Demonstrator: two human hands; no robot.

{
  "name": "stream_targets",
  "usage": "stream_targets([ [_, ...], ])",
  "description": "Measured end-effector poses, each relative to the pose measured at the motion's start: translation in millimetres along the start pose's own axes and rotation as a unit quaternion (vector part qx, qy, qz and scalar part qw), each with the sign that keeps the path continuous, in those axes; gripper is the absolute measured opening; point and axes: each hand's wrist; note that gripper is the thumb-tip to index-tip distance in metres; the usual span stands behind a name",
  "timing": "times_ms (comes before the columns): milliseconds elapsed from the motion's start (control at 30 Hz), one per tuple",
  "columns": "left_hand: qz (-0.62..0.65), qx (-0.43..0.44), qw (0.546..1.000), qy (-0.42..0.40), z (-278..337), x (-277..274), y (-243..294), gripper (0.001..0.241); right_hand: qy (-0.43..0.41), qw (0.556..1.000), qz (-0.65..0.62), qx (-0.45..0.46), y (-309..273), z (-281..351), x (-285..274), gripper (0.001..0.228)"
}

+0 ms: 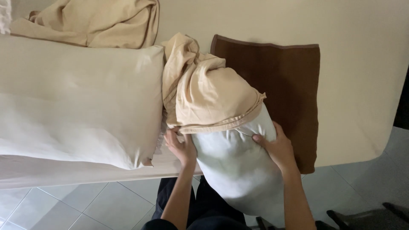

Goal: The person picks up a long cylindrical pillow and a beige pillowcase. They insert the pillow into the case, smoothing the fabric along the length, and then tie the drawstring at the end to secure it.

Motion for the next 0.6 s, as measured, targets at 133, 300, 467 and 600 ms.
stream_targets([
  [133,0.122,-0.032,0.991,0.037,-14,4,28,0.021,-0.001,0.999,-0.043,0.029,21,9,-3,0.097],
  [300,0.092,-0.144,0.984,-0.047,-5,2,11,0.058,-0.038,0.991,-0.12,-0.054,47,8,8,0.043],
  [467,0.121,-0.115,0.968,-0.189,-20,29,-37,0.047,0.056,0.96,-0.273,-0.034,37,46,-15,0.03],
  [600,0.143,-0.085,0.915,-0.367,-19,41,-57,0.042,0.176,0.973,-0.115,0.099,-4,132,-23,0.038],
])
Point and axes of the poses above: each hand's wrist, its own z-axis away from the middle knuckle, its own x-axis out of the palm, y = z × x, and after that the axes turned 8 degrees about z, right-handed
